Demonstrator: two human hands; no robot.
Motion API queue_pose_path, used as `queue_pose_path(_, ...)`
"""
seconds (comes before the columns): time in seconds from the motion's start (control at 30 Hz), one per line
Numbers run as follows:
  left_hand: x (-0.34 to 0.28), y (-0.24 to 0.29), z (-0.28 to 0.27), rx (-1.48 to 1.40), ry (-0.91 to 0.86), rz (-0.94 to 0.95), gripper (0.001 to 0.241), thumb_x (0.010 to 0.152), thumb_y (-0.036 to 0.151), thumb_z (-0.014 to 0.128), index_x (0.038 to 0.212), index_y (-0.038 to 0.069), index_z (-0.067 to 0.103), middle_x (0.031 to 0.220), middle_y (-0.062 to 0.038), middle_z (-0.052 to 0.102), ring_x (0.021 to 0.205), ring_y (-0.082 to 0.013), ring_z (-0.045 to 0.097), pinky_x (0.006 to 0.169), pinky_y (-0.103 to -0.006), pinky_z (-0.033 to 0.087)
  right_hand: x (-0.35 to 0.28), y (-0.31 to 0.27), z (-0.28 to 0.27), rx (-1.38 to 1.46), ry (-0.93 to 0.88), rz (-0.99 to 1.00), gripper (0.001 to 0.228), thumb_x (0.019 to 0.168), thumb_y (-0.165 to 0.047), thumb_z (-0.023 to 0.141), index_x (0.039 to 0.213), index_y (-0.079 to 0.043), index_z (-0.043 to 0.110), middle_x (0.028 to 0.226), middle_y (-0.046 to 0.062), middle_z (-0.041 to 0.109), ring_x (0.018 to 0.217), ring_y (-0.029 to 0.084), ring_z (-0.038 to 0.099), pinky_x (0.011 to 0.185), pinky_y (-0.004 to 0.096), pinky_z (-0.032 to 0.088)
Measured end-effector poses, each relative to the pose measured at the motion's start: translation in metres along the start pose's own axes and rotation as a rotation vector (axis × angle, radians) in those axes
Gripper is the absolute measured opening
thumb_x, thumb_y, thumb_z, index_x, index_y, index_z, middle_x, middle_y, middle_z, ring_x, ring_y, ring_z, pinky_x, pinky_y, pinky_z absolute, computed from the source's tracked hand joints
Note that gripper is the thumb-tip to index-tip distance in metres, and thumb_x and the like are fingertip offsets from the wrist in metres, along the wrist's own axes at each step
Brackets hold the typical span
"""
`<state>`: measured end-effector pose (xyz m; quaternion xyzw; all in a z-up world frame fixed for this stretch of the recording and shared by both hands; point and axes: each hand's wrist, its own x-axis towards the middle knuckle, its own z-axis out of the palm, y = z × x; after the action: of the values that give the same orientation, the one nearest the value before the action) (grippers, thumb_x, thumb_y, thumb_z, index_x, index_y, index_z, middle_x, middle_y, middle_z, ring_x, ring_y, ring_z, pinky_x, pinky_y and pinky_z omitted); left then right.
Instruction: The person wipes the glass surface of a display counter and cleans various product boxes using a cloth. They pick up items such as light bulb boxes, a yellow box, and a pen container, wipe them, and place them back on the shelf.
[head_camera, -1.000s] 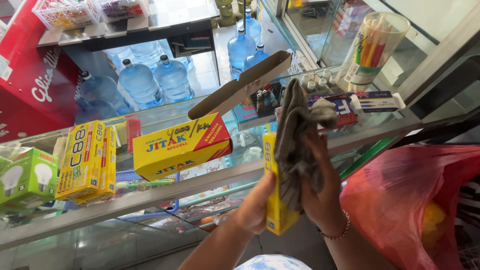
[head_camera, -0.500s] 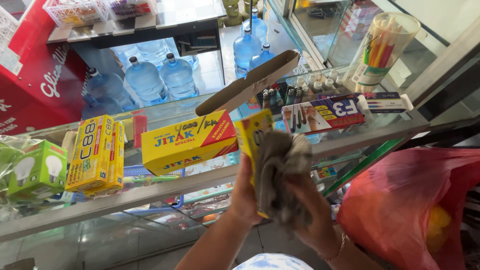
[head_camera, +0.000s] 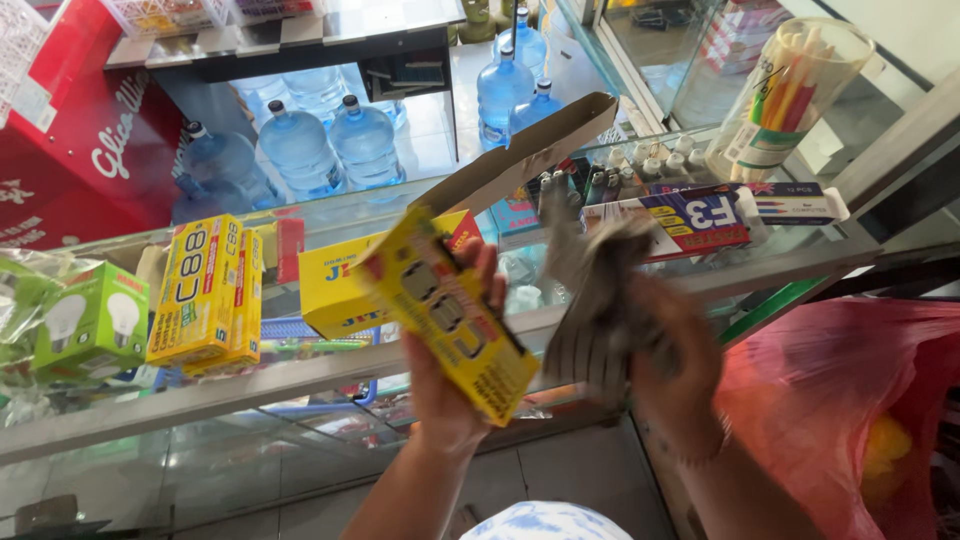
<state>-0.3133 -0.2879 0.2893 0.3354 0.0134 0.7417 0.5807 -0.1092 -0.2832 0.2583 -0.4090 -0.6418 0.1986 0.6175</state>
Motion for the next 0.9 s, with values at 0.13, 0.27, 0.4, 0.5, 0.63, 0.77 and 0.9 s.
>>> queue_pose_path(0.13,-0.006,0.006,-0.005,0.025,0.035,0.019,0.075,0.108,0.056,0.044,0.166,0.014,0.021,0.165,-0.016,0.035,0.157,-0.0365,0.032,0.133,-0.0548,0.021,0.073,-0.020,0.017,-0.601,-0.159,-0.365,0.064,0.073,0.002,0.068,0.137,-0.005,0.062,0.138,0.017,0.065,0.132,0.035,0.059,0.115,0.046,0.043)
queue_pose_path(0.27,-0.011,0.001,-0.007,0.060,0.107,-0.003,0.079,0.105,0.060,0.044,0.165,0.015,0.020,0.165,-0.018,0.033,0.157,-0.0392,0.032,0.131,-0.0563,0.021,0.092,-0.034,0.036,-0.670,-0.331,-0.512,0.068,0.074,-0.029,0.079,0.135,-0.003,0.061,0.138,0.018,0.061,0.130,0.036,0.055,0.110,0.051,0.035)
queue_pose_path(0.4,-0.016,-0.007,-0.011,0.224,0.119,0.060,0.088,0.102,0.070,0.039,0.165,0.012,0.018,0.168,-0.019,0.031,0.158,-0.0386,0.031,0.131,-0.0558,0.022,0.050,-0.037,0.016,-0.354,-0.263,-0.273,0.054,0.102,-0.038,0.068,0.143,-0.006,0.055,0.147,0.017,0.058,0.142,0.029,0.054,0.123,0.040,0.041)
queue_pose_path(0.5,-0.026,-0.020,-0.016,0.391,0.100,0.128,0.098,0.101,0.078,0.036,0.166,0.007,0.017,0.170,-0.021,0.030,0.161,-0.0374,0.029,0.132,-0.0550,0.023,0.001,-0.037,0.012,0.238,-0.314,0.355,0.054,0.102,-0.039,0.061,0.142,-0.004,0.059,0.124,0.013,0.065,0.110,0.023,0.060,0.102,0.038,0.051)
queue_pose_path(0.63,-0.049,-0.043,-0.019,0.504,-0.011,0.204,0.100,0.102,0.077,0.040,0.168,0.006,0.017,0.172,-0.020,0.025,0.164,-0.0311,0.023,0.136,-0.0489,0.018,-0.049,-0.033,0.013,0.781,-0.479,0.539,0.059,0.105,-0.023,0.059,0.155,-0.001,0.038,0.149,0.012,0.052,0.140,0.020,0.049,0.115,0.038,0.043)
queue_pose_path(0.77,-0.080,-0.043,-0.024,0.441,-0.090,0.131,0.093,0.100,0.046,0.062,0.158,0.025,-0.008,0.168,-0.023,0.019,0.148,-0.0339,0.030,0.123,-0.0554,0.027,-0.079,-0.024,-0.001,0.990,-0.252,0.763,0.062,0.103,-0.016,0.063,0.157,-0.002,0.037,0.146,0.013,0.054,0.126,0.025,0.057,0.096,0.043,0.052)
queue_pose_path(0.9,-0.109,-0.015,-0.042,0.341,-0.267,-0.110,0.080,0.109,0.017,0.056,0.167,0.022,0.001,0.173,-0.017,0.017,0.161,-0.0313,0.026,0.131,-0.0526,0.022,-0.104,-0.006,-0.031,0.917,-0.070,0.676,0.065,0.099,-0.016,0.066,0.155,-0.004,0.036,0.136,0.008,0.057,0.126,0.018,0.061,0.105,0.036,0.052)
